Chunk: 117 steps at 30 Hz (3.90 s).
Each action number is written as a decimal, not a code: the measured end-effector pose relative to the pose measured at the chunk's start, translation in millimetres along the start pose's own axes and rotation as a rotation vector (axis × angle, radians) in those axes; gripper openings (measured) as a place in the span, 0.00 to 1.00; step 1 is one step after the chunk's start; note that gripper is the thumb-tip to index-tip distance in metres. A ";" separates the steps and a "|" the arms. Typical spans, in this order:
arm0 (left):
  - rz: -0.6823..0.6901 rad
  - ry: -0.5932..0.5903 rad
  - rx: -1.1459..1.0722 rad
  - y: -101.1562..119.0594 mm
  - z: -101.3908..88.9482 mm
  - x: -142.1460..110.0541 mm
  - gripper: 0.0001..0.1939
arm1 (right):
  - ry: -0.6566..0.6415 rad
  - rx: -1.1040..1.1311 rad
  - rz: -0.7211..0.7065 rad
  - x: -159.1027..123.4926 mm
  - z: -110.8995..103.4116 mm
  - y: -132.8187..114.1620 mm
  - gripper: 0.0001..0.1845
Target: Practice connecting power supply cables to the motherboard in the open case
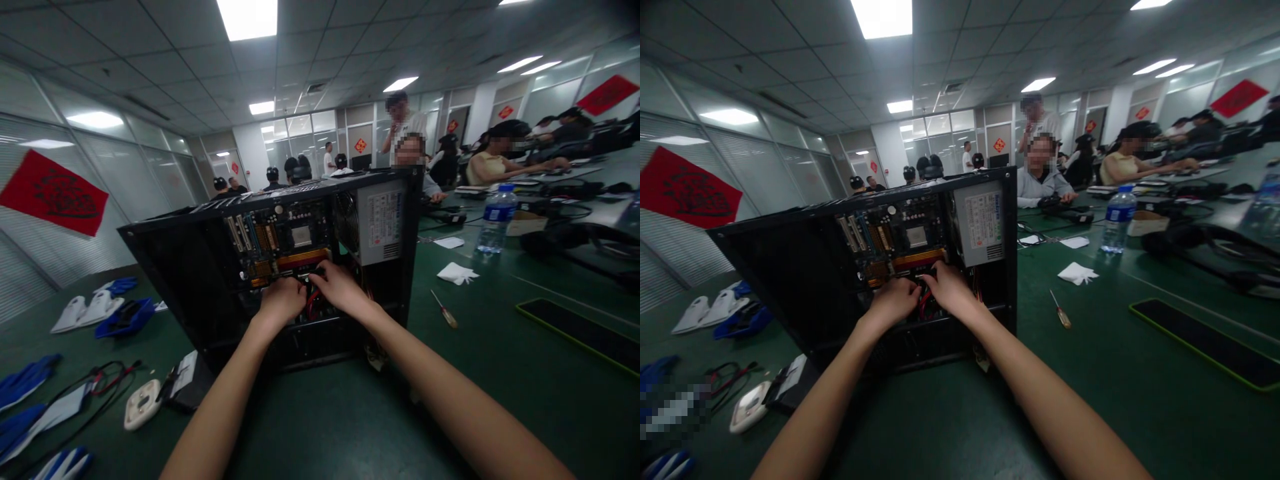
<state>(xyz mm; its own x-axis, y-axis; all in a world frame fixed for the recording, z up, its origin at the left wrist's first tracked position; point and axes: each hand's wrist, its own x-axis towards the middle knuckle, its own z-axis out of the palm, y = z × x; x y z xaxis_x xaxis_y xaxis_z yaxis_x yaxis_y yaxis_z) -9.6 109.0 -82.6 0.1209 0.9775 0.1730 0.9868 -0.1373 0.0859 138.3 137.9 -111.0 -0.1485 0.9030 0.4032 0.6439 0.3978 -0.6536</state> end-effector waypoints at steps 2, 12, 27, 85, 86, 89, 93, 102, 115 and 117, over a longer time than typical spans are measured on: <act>-0.013 0.003 0.019 0.5 1.1 0.9 0.21 | -0.003 -0.013 0.005 -0.1 0.0 -0.3 0.14; -0.039 0.026 0.114 1.0 4.0 2.3 0.23 | -0.015 -0.060 0.007 1.6 3.1 0.6 0.15; -0.042 0.048 0.134 2.6 3.8 7.9 0.22 | -0.070 -0.181 0.002 -2.2 -0.5 -4.1 0.16; 0.065 0.029 0.230 10.9 5.5 -0.8 0.24 | -0.251 -0.509 0.027 6.4 -11.1 -14.7 0.15; 0.073 0.025 0.239 10.5 5.8 -0.2 0.24 | -0.253 -0.509 0.026 6.1 -11.4 -15.0 0.15; 0.099 0.020 0.261 10.1 5.4 0.3 0.24 | -0.259 -0.507 0.025 5.2 -11.9 -15.8 0.15; 0.096 0.013 0.266 12.0 2.7 -2.3 0.23 | -0.262 -0.512 0.020 5.5 -9.4 -14.2 0.15; 0.104 0.016 0.268 11.5 4.5 -3.0 0.24 | -0.310 -0.524 0.009 4.5 -7.6 -12.6 0.17; 0.041 0.038 0.223 16.0 3.9 -6.6 0.23 | -0.308 -0.509 0.011 5.2 -5.6 -9.0 0.18; 0.023 0.050 0.220 16.3 4.5 -6.4 0.24 | -0.304 -0.511 0.022 6.0 -6.1 -10.0 0.18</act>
<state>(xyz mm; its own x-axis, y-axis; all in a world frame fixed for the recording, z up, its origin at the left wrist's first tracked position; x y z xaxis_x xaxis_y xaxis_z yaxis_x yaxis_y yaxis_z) 6.2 101.3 -86.7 0.1431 0.9647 0.2209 0.9843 -0.1153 -0.1339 135.5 138.4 -98.2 -0.2909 0.9461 0.1420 0.9178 0.3179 -0.2380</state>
